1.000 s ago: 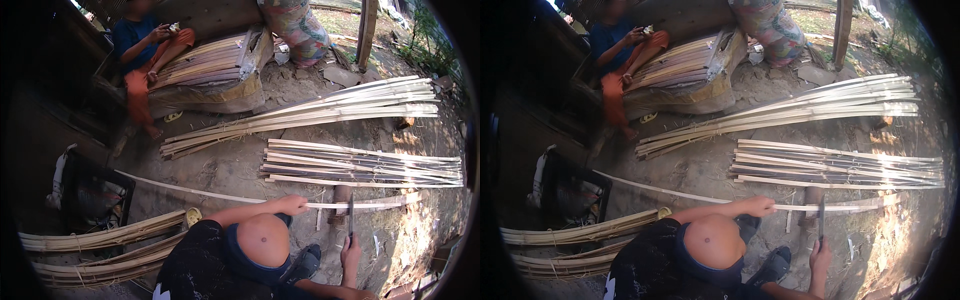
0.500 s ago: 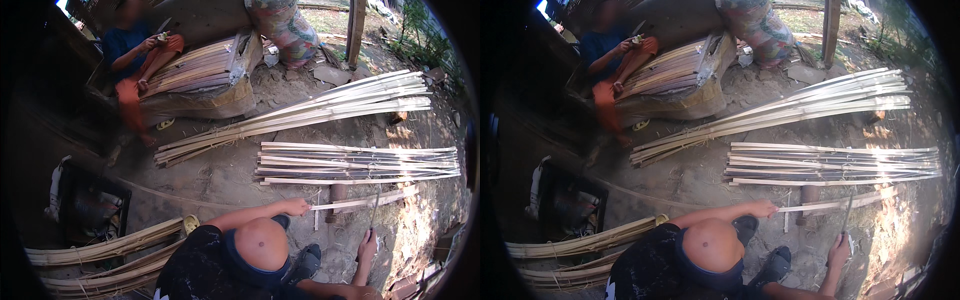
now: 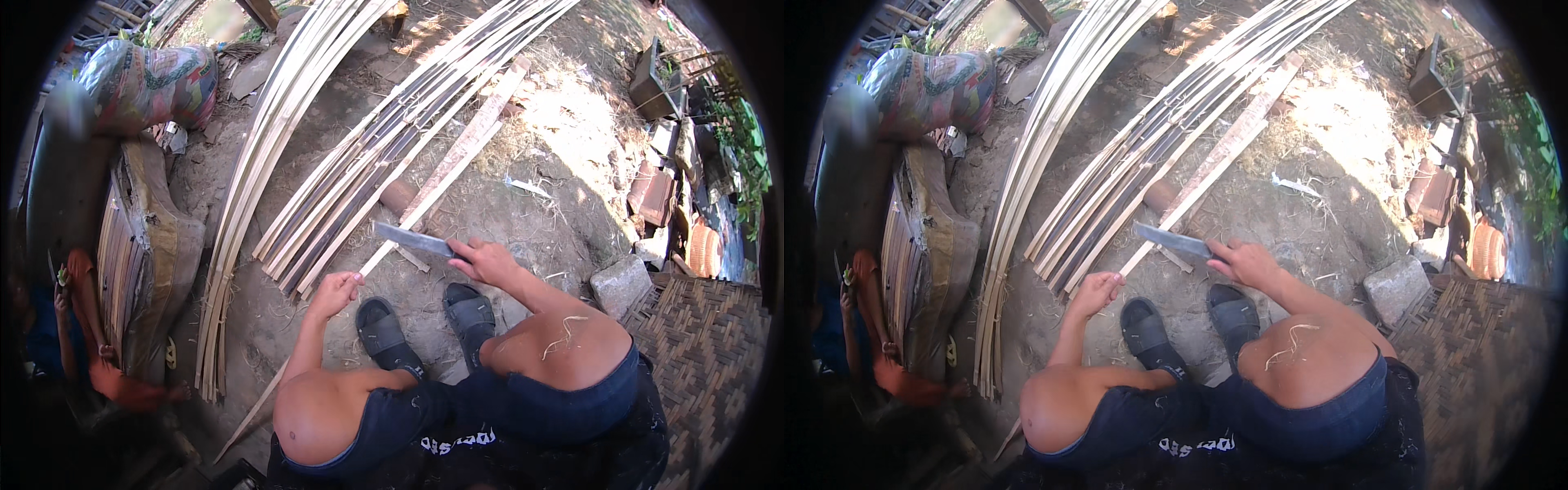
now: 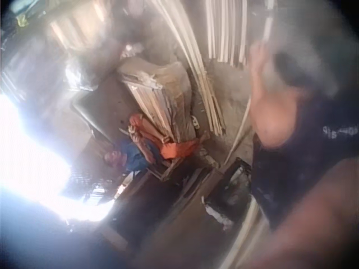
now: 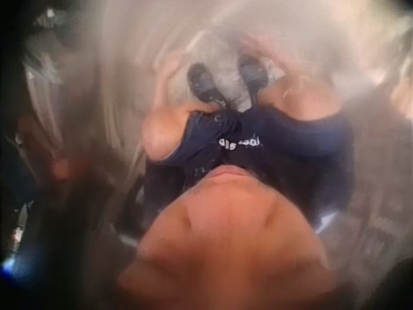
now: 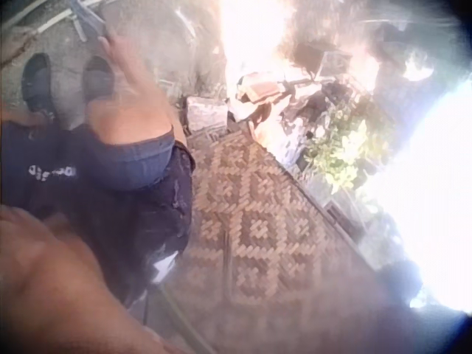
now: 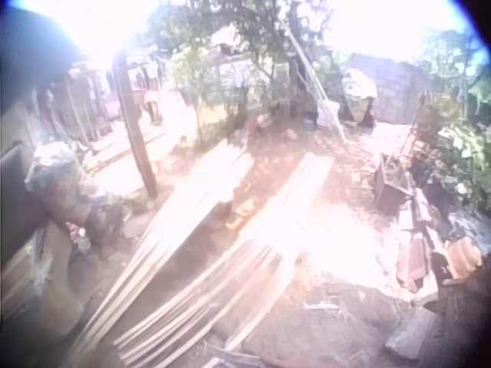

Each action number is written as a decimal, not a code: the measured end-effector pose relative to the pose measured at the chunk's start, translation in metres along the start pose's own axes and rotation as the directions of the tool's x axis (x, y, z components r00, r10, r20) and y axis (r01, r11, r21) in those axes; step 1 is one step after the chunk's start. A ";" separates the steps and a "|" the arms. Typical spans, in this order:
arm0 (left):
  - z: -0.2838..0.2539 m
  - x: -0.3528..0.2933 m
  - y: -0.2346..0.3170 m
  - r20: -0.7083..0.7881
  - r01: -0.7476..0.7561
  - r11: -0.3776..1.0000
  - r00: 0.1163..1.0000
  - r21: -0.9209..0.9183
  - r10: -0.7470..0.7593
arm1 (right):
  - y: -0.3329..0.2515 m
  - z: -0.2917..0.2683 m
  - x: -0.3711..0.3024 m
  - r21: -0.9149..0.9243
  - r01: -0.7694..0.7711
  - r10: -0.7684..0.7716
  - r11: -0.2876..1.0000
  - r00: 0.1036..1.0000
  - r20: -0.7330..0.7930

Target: The person sits on the ground and uses a machete to split long bamboo strips into thinner pieces. They repeatedly pick up strips, position them on a wooden block, and strike them with the machete to separate them.

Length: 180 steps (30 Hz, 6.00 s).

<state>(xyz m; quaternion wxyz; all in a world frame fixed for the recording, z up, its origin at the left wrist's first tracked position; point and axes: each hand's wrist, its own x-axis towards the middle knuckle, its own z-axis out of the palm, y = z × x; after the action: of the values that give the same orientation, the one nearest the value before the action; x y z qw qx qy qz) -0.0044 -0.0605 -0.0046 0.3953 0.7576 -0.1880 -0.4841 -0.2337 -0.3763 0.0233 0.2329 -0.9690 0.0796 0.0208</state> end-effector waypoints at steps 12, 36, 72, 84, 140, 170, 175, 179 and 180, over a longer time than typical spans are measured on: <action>-0.012 -0.008 -0.020 0.046 0.049 0.995 0.998 -0.086 -0.045 | 0.088 -0.017 0.008 0.195 -0.381 0.417 0.904 0.887 -0.199; -0.025 -0.050 -0.017 -0.066 0.110 0.992 0.991 -0.068 -0.115 | 0.059 0.007 0.008 -0.011 -0.056 0.055 0.998 0.992 -0.110; 0.005 -0.001 0.034 0.224 0.304 0.945 0.936 -0.122 -0.272 | 0.051 -0.008 0.009 0.124 -0.214 0.230 0.969 0.965 -0.127; -0.003 -0.005 0.029 0.241 0.351 0.931 0.917 -0.105 -0.318 | 0.124 -0.030 0.012 0.189 -0.451 0.489 0.872 0.815 -0.311; -0.027 -0.073 0.070 -0.158 -0.006 0.866 0.983 0.501 0.098 | 0.093 0.021 -0.009 0.139 -0.430 0.441 0.892 0.895 -0.062; -0.112 -0.237 -0.112 -0.406 0.411 -0.046 0.866 0.910 -0.290 | 0.081 0.022 -0.017 0.363 -0.386 0.472 0.848 0.862 -0.185; -0.125 -0.135 0.017 -0.278 0.308 0.356 0.951 0.882 -0.132 | 0.068 0.019 -0.017 0.417 -0.438 0.528 0.796 0.840 -0.127; -0.117 -0.007 0.107 0.062 -0.076 0.214 0.996 0.974 0.070 | 0.064 0.020 -0.013 0.443 -0.464 0.567 0.767 0.814 -0.128; -0.110 0.027 0.115 0.159 -0.172 0.155 0.983 0.973 0.097 | 0.061 0.021 -0.011 0.453 -0.459 0.569 0.764 0.810 -0.139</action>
<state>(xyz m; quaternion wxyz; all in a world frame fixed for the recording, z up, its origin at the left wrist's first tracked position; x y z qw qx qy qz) 0.1167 -0.1033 0.0935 -0.1504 0.7991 -0.5333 -0.2335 -0.2548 -0.4182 -0.0221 0.3972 -0.8340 0.3778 -0.0638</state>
